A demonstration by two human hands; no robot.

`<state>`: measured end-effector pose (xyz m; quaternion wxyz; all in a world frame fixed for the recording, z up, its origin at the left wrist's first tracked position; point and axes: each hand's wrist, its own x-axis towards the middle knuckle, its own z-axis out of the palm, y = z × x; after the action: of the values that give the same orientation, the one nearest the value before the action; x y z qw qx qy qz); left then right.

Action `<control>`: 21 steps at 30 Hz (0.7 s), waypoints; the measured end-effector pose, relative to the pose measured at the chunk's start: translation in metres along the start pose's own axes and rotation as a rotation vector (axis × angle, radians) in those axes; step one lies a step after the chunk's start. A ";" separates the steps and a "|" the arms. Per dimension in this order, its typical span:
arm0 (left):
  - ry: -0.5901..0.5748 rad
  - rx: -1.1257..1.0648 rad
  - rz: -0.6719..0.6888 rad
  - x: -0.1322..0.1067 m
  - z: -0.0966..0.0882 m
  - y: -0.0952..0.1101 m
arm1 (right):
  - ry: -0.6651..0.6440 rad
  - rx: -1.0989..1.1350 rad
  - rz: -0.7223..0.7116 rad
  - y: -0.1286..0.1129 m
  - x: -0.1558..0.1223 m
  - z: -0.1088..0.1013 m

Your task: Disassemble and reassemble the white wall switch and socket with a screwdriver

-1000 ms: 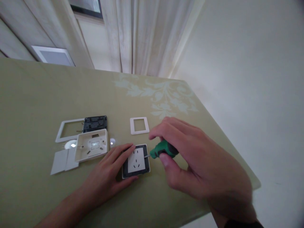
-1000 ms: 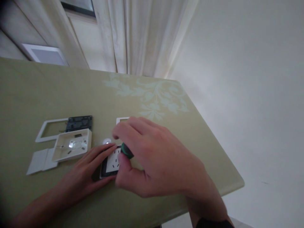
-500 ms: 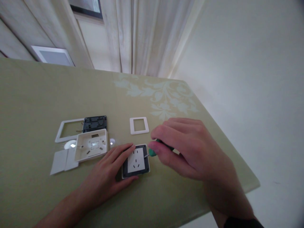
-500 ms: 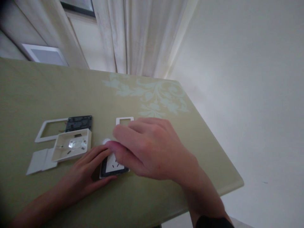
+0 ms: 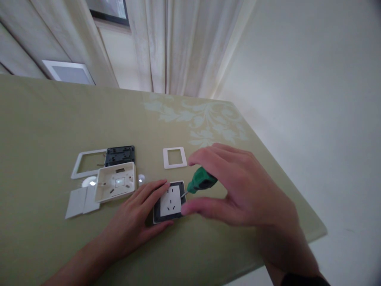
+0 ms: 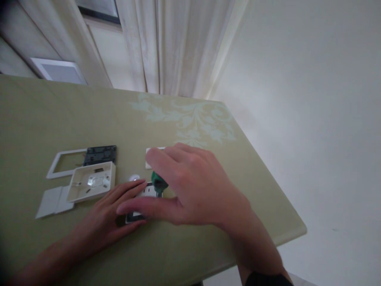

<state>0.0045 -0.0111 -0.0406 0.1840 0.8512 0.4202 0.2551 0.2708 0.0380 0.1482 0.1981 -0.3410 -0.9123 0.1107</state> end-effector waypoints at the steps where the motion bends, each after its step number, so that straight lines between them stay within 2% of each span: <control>1: 0.001 0.000 -0.001 0.000 0.000 0.000 | 0.009 -0.018 0.033 0.001 0.000 0.000; 3: 0.011 0.003 0.004 0.000 -0.001 0.001 | -0.005 -0.025 0.041 0.001 0.000 -0.001; 6: 0.016 0.010 0.014 0.001 -0.001 0.002 | -0.027 0.031 -0.034 0.002 0.000 -0.001; 11: 0.017 0.028 0.024 0.001 -0.001 0.001 | 0.038 -0.038 -0.015 0.000 0.001 0.003; 14: 0.011 0.036 0.028 0.000 0.001 0.000 | -0.008 0.097 -0.054 -0.004 -0.001 0.005; 17: 0.008 0.035 0.028 0.000 0.002 -0.001 | 0.003 0.246 -0.093 -0.006 -0.004 0.004; 21: 0.009 0.041 0.036 -0.001 0.000 -0.001 | 0.009 0.247 -0.121 0.000 -0.003 0.004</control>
<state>0.0039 -0.0113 -0.0413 0.1603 0.8610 0.4108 0.2534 0.2709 0.0360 0.1443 0.2492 -0.2587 -0.9097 0.2084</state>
